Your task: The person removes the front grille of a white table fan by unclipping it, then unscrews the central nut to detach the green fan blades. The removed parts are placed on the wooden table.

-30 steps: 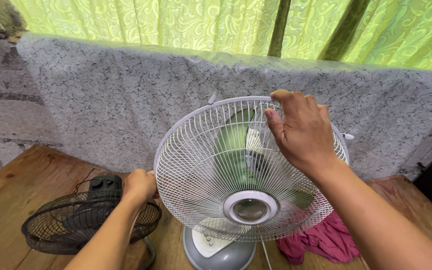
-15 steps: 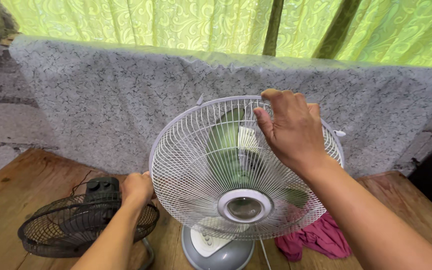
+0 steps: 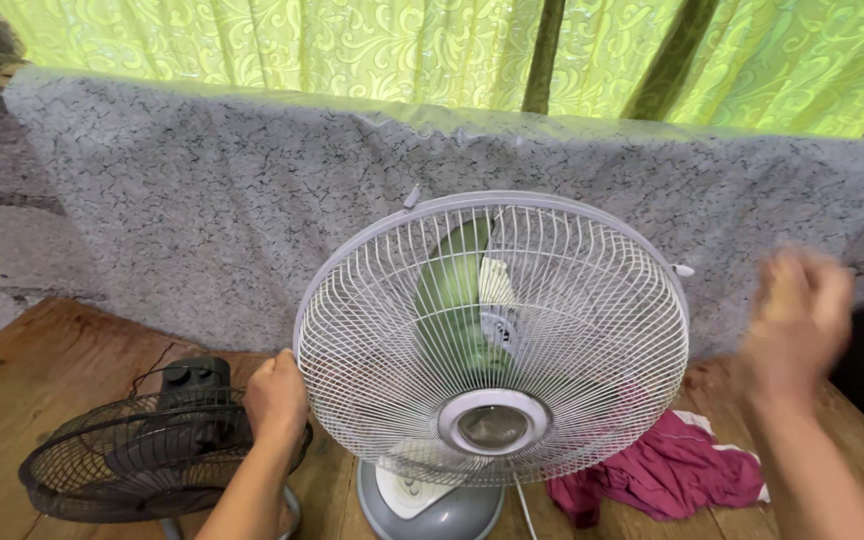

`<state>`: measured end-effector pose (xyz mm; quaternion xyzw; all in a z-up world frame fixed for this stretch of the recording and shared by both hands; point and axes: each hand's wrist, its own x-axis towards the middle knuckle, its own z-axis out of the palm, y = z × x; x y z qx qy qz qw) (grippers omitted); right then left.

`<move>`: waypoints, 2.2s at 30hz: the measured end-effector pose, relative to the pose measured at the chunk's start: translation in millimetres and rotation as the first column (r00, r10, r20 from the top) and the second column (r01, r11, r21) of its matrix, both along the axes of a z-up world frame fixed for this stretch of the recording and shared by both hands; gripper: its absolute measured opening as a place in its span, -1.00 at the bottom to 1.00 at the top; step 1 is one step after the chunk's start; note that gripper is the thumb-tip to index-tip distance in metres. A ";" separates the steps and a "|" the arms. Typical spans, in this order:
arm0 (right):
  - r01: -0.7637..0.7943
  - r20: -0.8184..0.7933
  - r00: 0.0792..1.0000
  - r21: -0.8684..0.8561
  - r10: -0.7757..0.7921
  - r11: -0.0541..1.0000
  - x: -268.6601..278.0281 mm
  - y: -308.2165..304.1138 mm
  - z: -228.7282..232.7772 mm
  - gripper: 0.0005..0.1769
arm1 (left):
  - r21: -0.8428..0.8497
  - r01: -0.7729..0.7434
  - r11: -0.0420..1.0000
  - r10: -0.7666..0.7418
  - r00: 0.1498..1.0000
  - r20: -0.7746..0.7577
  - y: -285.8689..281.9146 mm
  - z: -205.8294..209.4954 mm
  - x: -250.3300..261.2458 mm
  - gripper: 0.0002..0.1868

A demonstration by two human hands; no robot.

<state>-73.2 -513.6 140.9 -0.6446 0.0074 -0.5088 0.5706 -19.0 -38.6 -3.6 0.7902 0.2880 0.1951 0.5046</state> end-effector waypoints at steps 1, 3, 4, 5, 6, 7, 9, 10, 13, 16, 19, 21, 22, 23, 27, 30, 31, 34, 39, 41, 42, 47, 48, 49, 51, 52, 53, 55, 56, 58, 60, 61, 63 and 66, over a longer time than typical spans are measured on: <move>-0.028 -0.081 0.996 0.120 0.038 0.992 -0.5 -17.9 -24.9 -0.86 | -0.002 -0.007 1.000 0.007 1.000 0.000 1.7 -2.2 0.4 -0.43; -0.121 -0.220 0.955 0.325 0.199 0.938 -0.5 -39.6 -80.6 -0.77 | -0.033 -0.006 0.999 0.005 1.000 -0.013 1.0 -4.6 -2.0 -0.44; -0.193 -0.265 0.910 0.412 0.320 0.890 0.4 -46.5 -105.3 -0.72 | -0.060 -0.001 0.998 0.000 1.000 -0.021 0.0 -3.1 -1.9 -0.44; -0.152 -0.363 0.857 0.499 0.366 0.853 0.5 -49.8 -128.4 -0.70 | -0.087 0.003 0.996 -0.005 1.000 -0.028 -1.2 -0.1 -2.8 -0.44; -0.099 -0.451 0.788 0.579 0.419 0.809 1.0 -50.4 -147.8 -0.67 | -0.075 -0.003 0.997 -0.001 0.999 -0.052 -1.8 4.3 -5.8 -0.45; -0.087 -0.457 0.768 0.620 0.449 0.779 3.4 -49.0 -162.8 -0.67 | -0.062 -0.009 0.998 0.004 0.997 -0.075 -2.9 10.4 -9.5 -0.46; -0.057 -0.459 0.728 0.700 0.509 0.712 5.0 -41.1 -187.0 -0.65 | -0.020 -0.046 0.999 0.045 0.999 -0.030 -6.1 28.5 -16.6 -0.45; -0.065 -0.447 0.718 0.720 0.533 0.690 4.4 -38.3 -193.7 -0.63 | 0.007 -0.080 0.997 0.080 0.996 0.037 -8.1 40.5 -21.6 -0.42; -0.076 -0.420 0.698 0.762 0.579 0.644 7.9 -30.1 -205.5 -0.60 | 0.023 -0.133 0.991 0.115 0.919 0.378 -21.5 88.5 -37.5 -0.42; -0.112 -0.406 0.690 0.757 0.599 0.643 9.4 -29.5 -214.3 -0.63 | 0.379 -0.152 0.913 -0.193 0.657 0.729 -53.4 139.8 -59.0 -0.50; -0.188 -0.368 0.687 0.742 0.626 0.643 9.7 -30.4 -227.2 -0.68 | 0.712 -0.209 0.670 -0.559 0.489 0.670 -101.8 179.3 -71.3 -0.44; -0.135 -0.396 0.697 0.747 0.599 0.651 13.7 -30.7 -234.7 -0.70 | 0.772 -0.284 0.569 -0.597 0.503 0.625 -130.2 193.7 -76.5 -0.47; -0.120 -0.436 0.681 0.727 0.589 0.677 15.5 -31.8 -239.3 -0.69 | 0.792 -0.254 0.555 -0.602 0.534 0.594 -137.6 198.1 -77.2 -0.49; -0.106 -0.475 0.664 0.704 0.577 0.702 17.0 -31.2 -245.6 -0.69 | 0.810 -0.224 0.541 -0.606 0.564 0.561 -143.1 200.9 -76.7 -0.50; -0.030 -0.449 0.534 0.837 0.716 0.547 21.4 -33.1 -262.1 -0.64 | 0.809 -0.154 0.568 -0.622 0.563 0.544 -149.9 198.9 -73.9 -0.49; -0.251 -0.240 0.429 0.894 0.871 0.370 19.2 -24.6 -261.8 -0.57 | 0.820 -0.177 0.544 -0.605 0.594 0.530 -151.3 194.5 -69.4 -0.49; -0.148 -0.276 0.443 0.916 0.853 0.373 17.7 -18.5 -258.5 -0.53 | 0.824 -0.179 0.538 -0.602 0.602 0.524 -151.7 193.0 -68.7 -0.48; 0.059 -0.347 0.462 0.930 0.816 0.362 11.5 4.9 -241.7 -0.43 | 0.832 -0.204 0.515 -0.601 0.606 0.521 -153.2 192.8 -64.2 -0.48; -0.030 -0.240 0.596 0.947 0.767 0.320 10.5 32.1 -225.1 -0.39 | 0.861 -0.210 0.463 -0.608 0.631 0.481 -144.1 199.0 -55.8 -0.46; -0.091 -0.164 0.676 0.949 0.718 0.303 15.1 33.3 -228.7 -0.38 | 0.865 -0.198 0.461 -0.621 0.624 0.474 -141.4 203.7 -51.2 -0.45; -0.120 -0.126 0.713 0.947 0.690 0.297 17.4 32.5 -233.0 -0.37 | 0.866 -0.190 0.462 -0.628 0.620 0.471 -141.0 204.9 -50.2 -0.45; -0.117 -0.139 0.680 0.949 0.720 0.294 30.7 10.6 -245.9 -0.41 | 0.874 -0.114 0.472 -0.649 0.627 0.432 -142.5 204.2 -49.4 -0.45; -0.116 -0.140 0.669 0.950 0.730 0.288 33.3 3.4 -244.6 -0.42 | 0.871 -0.115 0.478 -0.651 0.620 0.438 -142.6 203.5 -49.2 -0.44; -0.066 -0.198 0.680 0.942 0.706 0.328 33.9 -3.3 -243.1 -0.41 | 0.872 -0.108 0.478 -0.643 0.633 0.431 -142.0 202.9 -49.0 -0.45; 0.033 -0.311 0.693 0.915 0.650 0.402 36.3 -14.0 -236.9 -0.39 | 0.872 -0.098 0.479 -0.628 0.655 0.419 -140.3 202.9 -46.5 -0.47; 0.060 -0.360 0.681 0.896 0.638 0.441 35.0 -15.2 -235.1 -0.38 | 0.869 -0.119 0.481 -0.630 0.642 0.436 -138.8 202.6 -46.1 -0.47; 0.087 -0.408 0.666 0.874 0.624 0.479 32.9 -15.2 -233.2 -0.38 | 0.865 -0.139 0.483 -0.631 0.629 0.454 -137.2 202.3 -45.6 -0.47; 0.116 -0.469 0.649 0.839 0.598 0.532 24.6 -13.2 -229.3 -0.37 | 0.864 -0.156 0.478 -0.636 0.618 0.463 -137.1 200.3 -45.6 -0.46; 0.116 -0.481 0.647 0.829 0.591 0.548 19.9 -7.9 -228.5 -0.37 | 0.869 -0.157 0.469 -0.637 0.621 0.456 -137.1 199.7 -45.7 -0.46; 0.115 -0.473 0.659 0.832 0.585 0.543 11.4 0.5 -221.9 -0.35 | 0.876 -0.138 0.462 -0.640 0.632 0.437 -138.1 199.7 -46.7 -0.45; 0.108 -0.429 0.686 0.858 0.587 0.502 4.7 13.4 -214.4 -0.32 | 0.880 -0.101 0.464 -0.643 0.645 0.413 -139.1 201.5 -48.0 -0.44; 0.120 -0.434 0.695 0.856 0.573 0.504 2.5 16.9 -207.8 -0.33 | 0.880 -0.101 0.463 -0.649 0.638 0.415 -139.7 204.1 -47.6 -0.43; 0.150 -0.450 0.706 0.849 0.547 0.506 -4.6 27.5 -198.9 -0.33 | 0.883 -0.094 0.460 -0.661 0.627 0.411 -140.1 208.8 -49.9 -0.41; 0.190 -0.502 0.694 0.819 0.516 0.541 -6.7 35.8 -186.6 -0.42 | 0.859 0.060 0.508 -0.638 0.697 0.329 -141.5 217.2 -54.3 -0.36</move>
